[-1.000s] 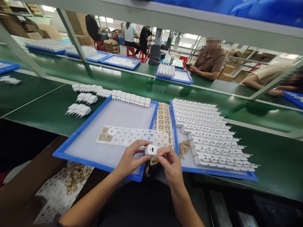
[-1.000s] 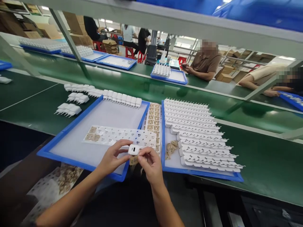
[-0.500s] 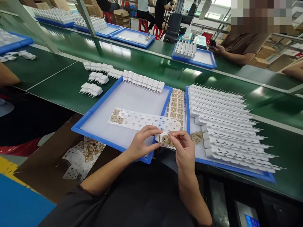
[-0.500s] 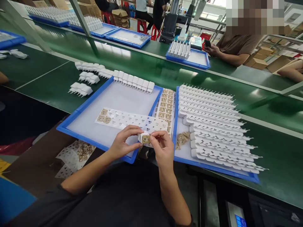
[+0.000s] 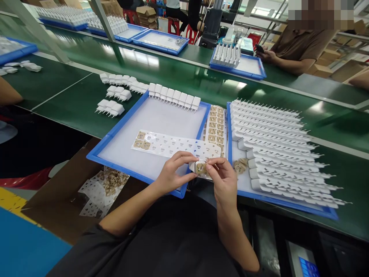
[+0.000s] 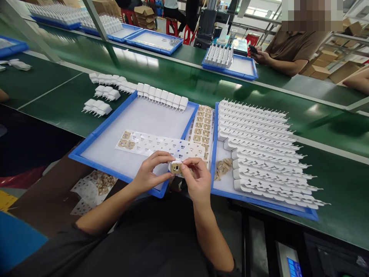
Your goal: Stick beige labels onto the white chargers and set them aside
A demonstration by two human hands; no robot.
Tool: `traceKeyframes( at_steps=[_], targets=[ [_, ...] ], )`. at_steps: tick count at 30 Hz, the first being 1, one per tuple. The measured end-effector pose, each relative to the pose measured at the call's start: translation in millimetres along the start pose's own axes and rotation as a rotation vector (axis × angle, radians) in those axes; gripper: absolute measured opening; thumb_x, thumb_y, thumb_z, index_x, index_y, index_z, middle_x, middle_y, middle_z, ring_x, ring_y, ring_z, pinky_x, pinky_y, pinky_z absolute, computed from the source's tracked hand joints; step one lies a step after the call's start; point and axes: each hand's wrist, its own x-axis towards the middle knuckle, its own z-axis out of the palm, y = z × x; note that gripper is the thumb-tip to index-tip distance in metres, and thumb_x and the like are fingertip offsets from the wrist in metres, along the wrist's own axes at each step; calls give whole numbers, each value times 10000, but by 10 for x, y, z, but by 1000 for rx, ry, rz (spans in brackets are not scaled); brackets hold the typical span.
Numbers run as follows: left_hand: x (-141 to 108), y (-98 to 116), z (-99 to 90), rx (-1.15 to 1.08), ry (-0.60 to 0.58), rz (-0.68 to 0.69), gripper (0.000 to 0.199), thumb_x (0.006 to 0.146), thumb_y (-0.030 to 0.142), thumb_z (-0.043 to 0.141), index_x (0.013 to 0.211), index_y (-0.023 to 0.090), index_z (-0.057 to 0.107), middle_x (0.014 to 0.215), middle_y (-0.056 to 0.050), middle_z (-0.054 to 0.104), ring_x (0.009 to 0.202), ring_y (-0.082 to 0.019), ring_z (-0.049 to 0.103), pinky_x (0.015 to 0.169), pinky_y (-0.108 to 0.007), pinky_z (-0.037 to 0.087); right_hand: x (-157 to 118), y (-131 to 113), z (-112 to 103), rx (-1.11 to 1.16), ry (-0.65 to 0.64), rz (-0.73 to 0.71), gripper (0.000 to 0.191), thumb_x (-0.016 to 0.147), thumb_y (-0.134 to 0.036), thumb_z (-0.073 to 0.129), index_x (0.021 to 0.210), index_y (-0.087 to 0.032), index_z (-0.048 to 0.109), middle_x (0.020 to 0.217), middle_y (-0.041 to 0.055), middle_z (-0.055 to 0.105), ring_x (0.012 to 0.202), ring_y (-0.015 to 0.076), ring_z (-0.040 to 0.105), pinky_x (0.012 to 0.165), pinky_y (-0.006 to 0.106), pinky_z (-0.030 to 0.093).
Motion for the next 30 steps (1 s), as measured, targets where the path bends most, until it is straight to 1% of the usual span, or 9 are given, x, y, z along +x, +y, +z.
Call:
traceKeyframes(
  at_steps=[4,13,17,20,22,23,25,28,30],
  targets=[
    [-3,5,2,6,2,-4,362,849,243,770,1200,234,681,1108,-84,671,1036,-215,664,933,-376,568,-9,-25,38,-63,13,-45,68,899,-293,709,900,-235,673,874,12,653,858,166,634,795,313,535],
    [8,31,-3,-8,8,4,392,819,164,787,1190,231,677,1106,-65,660,1046,-196,654,944,-341,550,-18,-40,107,-184,68,-138,76,891,-292,717,885,-235,667,836,3,659,814,164,637,742,305,524],
    [10,34,-11,13,7,7,366,834,187,773,1184,233,678,1105,-68,667,1038,-203,661,931,-352,561,-34,-50,132,-267,78,-173,65,905,-282,693,882,-237,653,830,7,653,815,173,637,740,321,525],
    [4,34,-10,41,19,20,319,859,222,754,1168,233,677,1095,-74,674,1023,-210,670,911,-364,573,-26,-60,140,-416,108,-283,49,890,-253,700,893,-246,651,841,14,645,785,180,616,736,348,532],
    [-3,31,-1,51,51,46,311,859,216,757,1156,232,665,1084,-74,671,1023,-210,668,908,-367,575,-5,-55,124,-488,169,-357,71,868,-241,715,908,-248,656,898,32,642,811,190,605,716,350,537],
    [-7,28,6,53,75,61,317,853,209,764,1150,232,655,1078,-74,666,1024,-210,665,905,-369,576,8,-48,111,-484,196,-357,71,868,-244,711,915,-248,657,926,41,636,840,195,603,711,345,541],
    [-12,24,24,66,128,86,318,845,206,772,1129,230,630,1064,-72,650,1020,-210,659,896,-375,577,27,-30,88,-363,179,-263,45,901,-269,668,936,-246,654,956,46,624,897,197,607,732,334,555],
    [-18,22,57,133,183,137,291,858,218,762,1097,235,597,1039,-61,626,994,-203,650,869,-376,581,20,-7,107,-53,-8,-56,108,932,-306,622,1018,-252,657,1029,50,639,1013,202,629,851,344,566],
    [-24,21,76,182,193,192,301,860,199,756,1100,248,581,1044,-53,613,990,-195,638,853,-366,581,-6,2,162,99,-92,14,147,911,-306,644,1051,-263,661,1110,54,646,1105,216,623,906,353,555]
  ],
)
